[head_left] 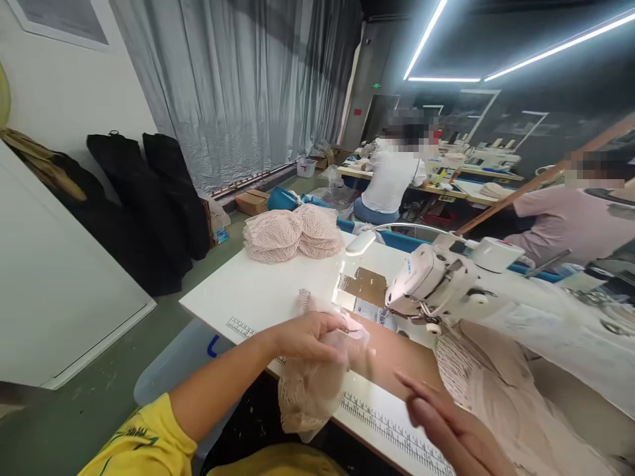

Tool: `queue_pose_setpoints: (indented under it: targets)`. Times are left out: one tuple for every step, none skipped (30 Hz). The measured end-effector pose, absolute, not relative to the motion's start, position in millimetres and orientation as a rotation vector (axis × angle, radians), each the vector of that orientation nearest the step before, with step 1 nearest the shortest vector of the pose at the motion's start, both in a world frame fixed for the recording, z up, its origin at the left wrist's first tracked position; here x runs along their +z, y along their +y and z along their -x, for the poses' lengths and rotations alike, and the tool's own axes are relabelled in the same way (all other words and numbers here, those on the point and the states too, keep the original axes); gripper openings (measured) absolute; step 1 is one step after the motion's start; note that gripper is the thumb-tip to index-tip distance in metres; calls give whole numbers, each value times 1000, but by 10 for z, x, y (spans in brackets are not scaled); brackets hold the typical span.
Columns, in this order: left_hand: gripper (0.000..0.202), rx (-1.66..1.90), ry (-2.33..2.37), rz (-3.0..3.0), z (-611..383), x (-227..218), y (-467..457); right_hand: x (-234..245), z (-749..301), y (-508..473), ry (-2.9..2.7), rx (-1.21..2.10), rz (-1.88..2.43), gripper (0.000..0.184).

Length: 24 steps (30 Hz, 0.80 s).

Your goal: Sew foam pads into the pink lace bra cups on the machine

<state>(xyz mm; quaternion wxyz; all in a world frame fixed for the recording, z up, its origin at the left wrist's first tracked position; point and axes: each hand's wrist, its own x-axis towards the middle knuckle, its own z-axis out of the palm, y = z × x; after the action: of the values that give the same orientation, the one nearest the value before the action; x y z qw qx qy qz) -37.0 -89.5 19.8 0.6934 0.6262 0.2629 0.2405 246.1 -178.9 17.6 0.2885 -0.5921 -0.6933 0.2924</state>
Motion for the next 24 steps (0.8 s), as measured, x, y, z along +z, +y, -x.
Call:
queue_pose_setpoints:
  targets:
    - [56,508,549,-1402,351,204,-908,202,-2267,-1745,-1855,897,1495,46]
    - [53,482,512,-1404,340,213,-922,221,-2105,-1700,-1796,986,1461,44]
    - [51,461,480,-1408,335,223,-935,236,-1979,-1657,-1729,1031,1459,42]
    - [49,447,460,-1414,335,233,-948,246,-1886,-1617,-1672,1077,1450,42]
    - [47,437,453,-1423,336,239,-960,252,-1822,-1581,-1612,1119,1450,41]
    - [46,429,460,-1432,338,240,-972,253,-1780,-1551,-1570,1162,1444,41]
    - [44,422,474,-1439,337,235,-982,251,-1752,-1526,-1543,1208,1430,41]
    - [44,414,488,-1445,334,225,-990,244,-1734,-1507,-1528,1253,1412,40]
    - [45,408,501,-1451,329,212,-995,234,-1720,-1493,-1517,1289,1392,39]
    - [48,405,507,-1458,324,201,-993,221,-1710,-1484,-1503,1314,1373,38]
    - [53,401,505,-1467,324,194,-982,205,-1706,-1478,-1483,1332,1356,39]
    - [61,391,494,-1476,333,196,-959,186,-1711,-1476,-1456,1344,1345,39]
    - [70,369,474,-1486,357,209,-922,164,-1731,-1477,-1430,1347,1346,41]
    - [77,335,453,-1502,399,234,-871,137,-1772,-1480,-1422,1331,1363,44]
    - [79,297,449,-1541,461,272,-807,103,-1838,-1485,-1446,1287,1395,45]
    - [78,261,480,-1607,543,319,-732,60,-1932,-1492,-1508,1213,1438,45]
    - [72,234,566,-1710,639,370,-653,7,-2052,-1500,-1594,1099,1499,43]
    - [64,247,741,-1860,743,421,-575,-57,-2193,-1510,-1712,936,1557,42]
    - [59,282,981,-2007,844,465,-505,-130,-2345,-1521,-1824,769,1618,42]
    - [59,331,1215,-2104,932,499,-446,-206,-2499,-1532,-1885,574,1703,44]
    - [62,368,1353,-2146,996,518,-402,-280,-2642,-1542,-1918,341,1770,46]
    - [67,395,1446,-2168,1027,523,-372,-345,-2764,-1552,-1979,145,1769,50]
    - [73,405,1469,-2175,1018,514,-352,-394,-2856,-1560,-2030,-5,1743,50]
    - [78,406,1453,-2178,969,492,-339,-423,-2912,-1565,-2056,-124,1711,49]
